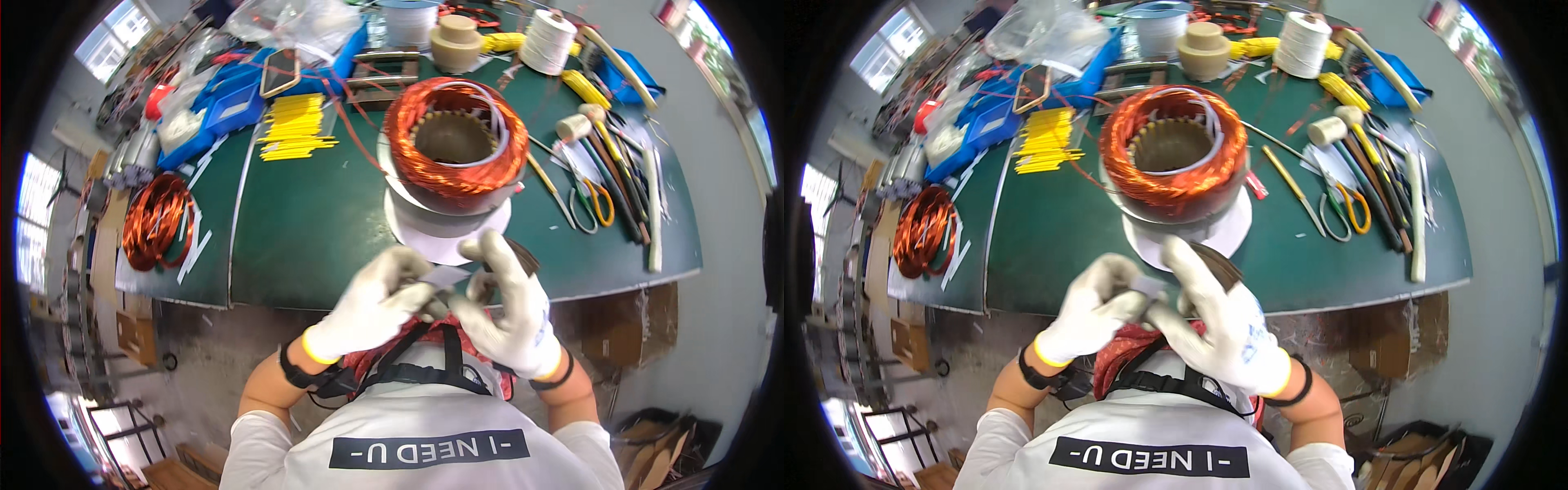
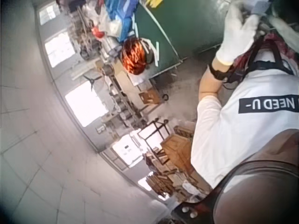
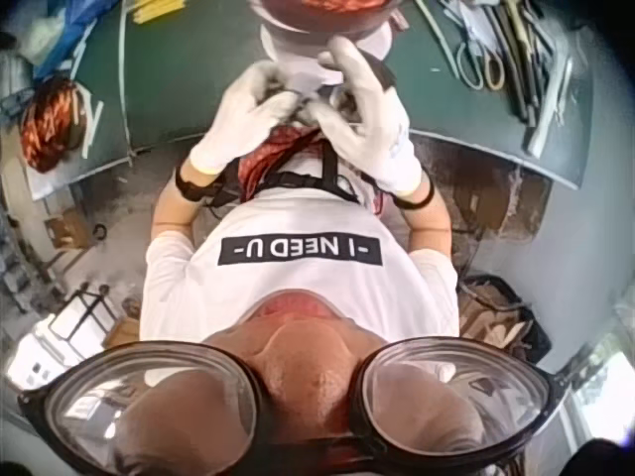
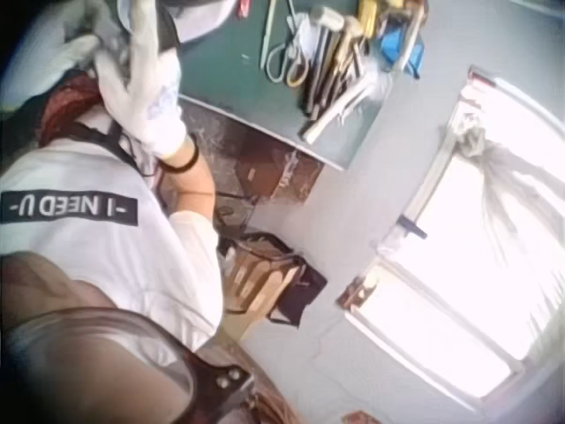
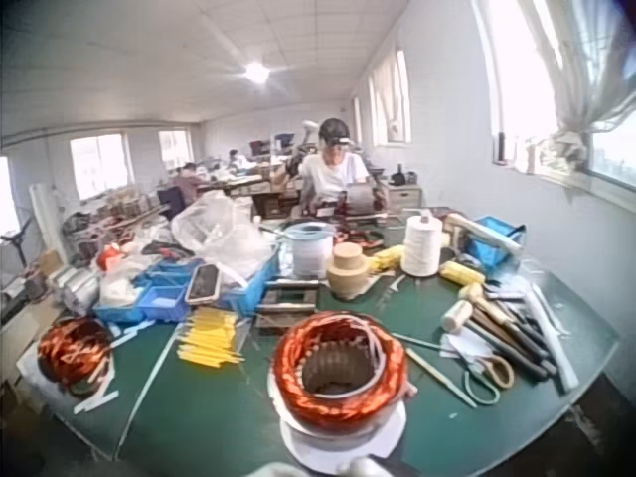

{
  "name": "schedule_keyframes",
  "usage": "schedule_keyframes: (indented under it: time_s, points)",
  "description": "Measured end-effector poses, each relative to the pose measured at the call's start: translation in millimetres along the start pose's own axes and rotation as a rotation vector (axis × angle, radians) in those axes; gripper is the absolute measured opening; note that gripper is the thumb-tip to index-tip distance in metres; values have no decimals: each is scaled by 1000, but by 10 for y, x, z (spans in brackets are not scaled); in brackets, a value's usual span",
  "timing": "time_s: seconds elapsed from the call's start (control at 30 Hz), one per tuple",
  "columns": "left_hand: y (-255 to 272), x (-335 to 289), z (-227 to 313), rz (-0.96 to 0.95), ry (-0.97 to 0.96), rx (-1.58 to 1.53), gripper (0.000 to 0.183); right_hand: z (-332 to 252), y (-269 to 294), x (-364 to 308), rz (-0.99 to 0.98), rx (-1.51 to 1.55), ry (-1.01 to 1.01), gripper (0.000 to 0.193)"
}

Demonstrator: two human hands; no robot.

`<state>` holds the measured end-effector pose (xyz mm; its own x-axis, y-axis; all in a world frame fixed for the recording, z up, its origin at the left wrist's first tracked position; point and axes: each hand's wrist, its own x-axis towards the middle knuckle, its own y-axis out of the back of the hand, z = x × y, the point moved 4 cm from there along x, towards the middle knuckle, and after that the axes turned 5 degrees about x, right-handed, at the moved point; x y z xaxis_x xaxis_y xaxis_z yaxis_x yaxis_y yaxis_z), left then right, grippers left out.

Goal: The person places a stator on a stand, inserts a paper strip into the core, and uses a metal tool to press copper wire coils into the slots. After positioning the wires, the person inserts another paper strip and presses it down with the tool.

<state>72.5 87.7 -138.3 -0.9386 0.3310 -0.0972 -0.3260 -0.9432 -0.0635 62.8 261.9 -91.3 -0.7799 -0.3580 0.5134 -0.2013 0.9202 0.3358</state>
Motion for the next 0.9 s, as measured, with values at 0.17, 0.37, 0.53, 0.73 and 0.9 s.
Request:
schedule_keyframes:
  time_s: [0.17, 0.37, 0.53, 0.73, 0.9]
  points:
    - [-429, 221, -29, -314, 54, -30, 29, -28, 210, 19, 76, -125, 16, 41]
    - [-473, 179, -110, -577, 334, -36, 32, 251, 162, -217, -22, -147, -141, 34]
    - [-397, 191, -263, -541, 299, 141, 35, 345, 185, -322, 21, 108, -300, 18]
    - [-273, 224, 257, 67, -699, 991, 53, 534, 287, -128, 329, 732, -684, 19]
    - [-68, 345, 576, 78, -1220, 1502, 37, 619, 339, 140, 478, 737, -566, 21]
